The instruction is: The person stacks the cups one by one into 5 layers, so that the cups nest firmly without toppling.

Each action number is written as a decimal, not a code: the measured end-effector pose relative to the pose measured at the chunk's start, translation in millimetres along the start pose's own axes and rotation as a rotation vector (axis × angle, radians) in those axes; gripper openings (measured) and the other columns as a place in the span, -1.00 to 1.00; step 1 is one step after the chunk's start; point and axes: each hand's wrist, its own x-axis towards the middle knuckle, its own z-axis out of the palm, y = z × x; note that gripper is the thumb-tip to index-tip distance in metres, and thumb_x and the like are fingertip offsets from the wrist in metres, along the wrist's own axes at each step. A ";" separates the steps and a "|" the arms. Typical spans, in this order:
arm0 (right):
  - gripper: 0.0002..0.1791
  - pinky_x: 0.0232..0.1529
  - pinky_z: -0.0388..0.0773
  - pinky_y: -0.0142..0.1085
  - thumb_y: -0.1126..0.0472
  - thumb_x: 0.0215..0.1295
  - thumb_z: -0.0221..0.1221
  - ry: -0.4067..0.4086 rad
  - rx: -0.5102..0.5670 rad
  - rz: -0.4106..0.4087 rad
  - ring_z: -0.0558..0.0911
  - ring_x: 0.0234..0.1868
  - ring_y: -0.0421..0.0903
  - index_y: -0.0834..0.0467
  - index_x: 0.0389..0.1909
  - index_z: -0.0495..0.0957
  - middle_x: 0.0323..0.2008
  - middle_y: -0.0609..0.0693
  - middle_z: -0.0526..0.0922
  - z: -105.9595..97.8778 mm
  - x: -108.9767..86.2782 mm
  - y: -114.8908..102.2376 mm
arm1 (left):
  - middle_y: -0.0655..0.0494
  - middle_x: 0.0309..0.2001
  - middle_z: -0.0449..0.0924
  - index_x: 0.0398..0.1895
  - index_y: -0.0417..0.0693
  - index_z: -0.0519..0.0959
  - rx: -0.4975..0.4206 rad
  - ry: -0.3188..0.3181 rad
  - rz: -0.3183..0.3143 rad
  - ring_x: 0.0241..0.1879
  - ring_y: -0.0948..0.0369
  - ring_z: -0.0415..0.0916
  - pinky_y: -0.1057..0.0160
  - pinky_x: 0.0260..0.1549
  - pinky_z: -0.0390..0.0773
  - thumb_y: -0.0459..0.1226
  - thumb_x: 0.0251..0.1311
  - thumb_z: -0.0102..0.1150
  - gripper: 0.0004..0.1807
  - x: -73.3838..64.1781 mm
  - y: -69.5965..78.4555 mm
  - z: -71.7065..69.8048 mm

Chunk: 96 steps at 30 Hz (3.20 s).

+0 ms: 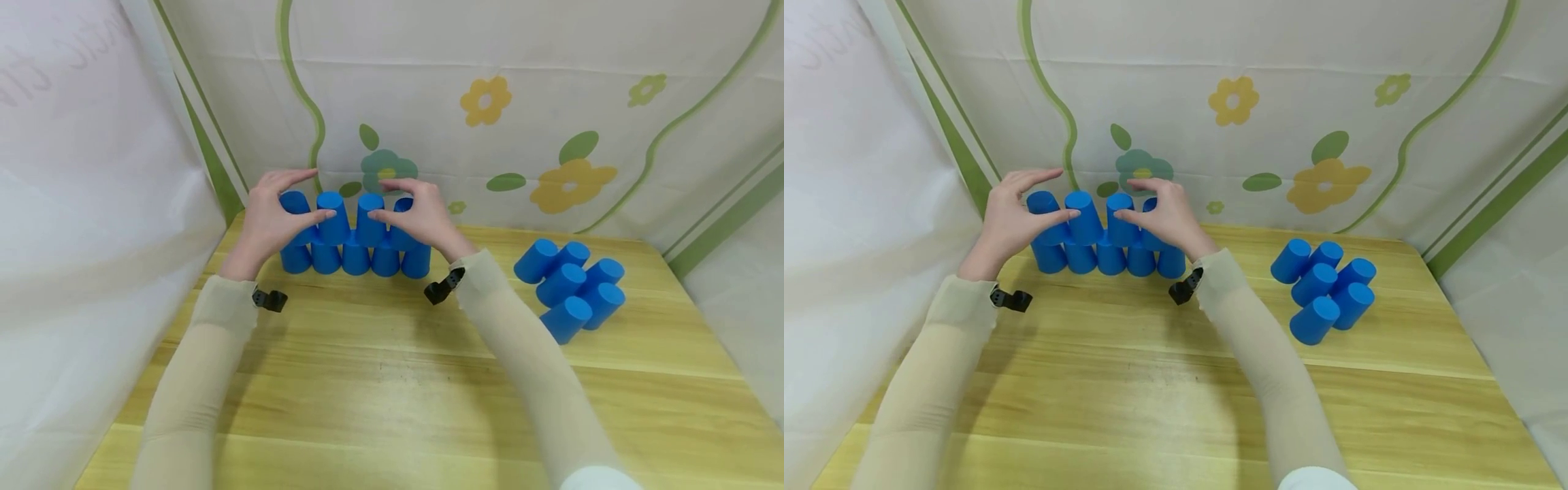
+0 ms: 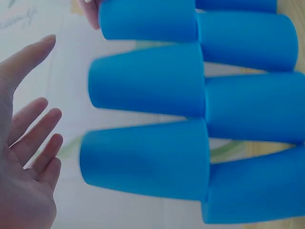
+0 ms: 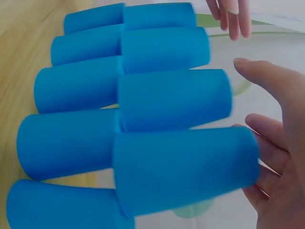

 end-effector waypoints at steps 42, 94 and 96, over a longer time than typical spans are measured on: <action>-0.37 0.36 0.25 0.21 -0.05 0.30 0.39 0.315 0.014 0.358 0.36 0.41 0.11 -0.05 0.38 0.53 0.33 0.09 0.52 -126.5 -206.0 99.9 | 0.16 0.36 0.47 0.43 -0.02 0.44 -0.455 -0.391 0.174 0.34 0.31 0.34 0.09 0.33 0.35 -0.14 0.11 0.56 -0.20 -57.2 76.3 174.6; -0.19 -0.30 0.52 -0.65 -0.24 0.25 0.35 0.276 -0.115 0.685 0.51 -0.16 -0.54 0.19 0.37 0.49 0.28 0.26 0.53 -175.8 -279.6 162.4 | 0.37 0.22 0.55 0.36 0.15 0.52 -0.421 -0.594 -0.035 0.10 0.43 0.52 0.53 0.02 0.47 0.03 0.17 0.47 -0.32 -63.8 186.0 355.5; -0.19 -0.30 0.52 -0.65 -0.24 0.25 0.35 0.279 -0.117 0.683 0.51 -0.16 -0.55 0.18 0.37 0.49 0.27 0.24 0.54 -176.3 -279.9 163.2 | 0.39 0.23 0.54 0.37 0.17 0.50 -0.415 -0.593 -0.042 0.11 0.44 0.51 0.51 0.03 0.47 0.04 0.18 0.45 -0.32 -63.9 189.0 355.4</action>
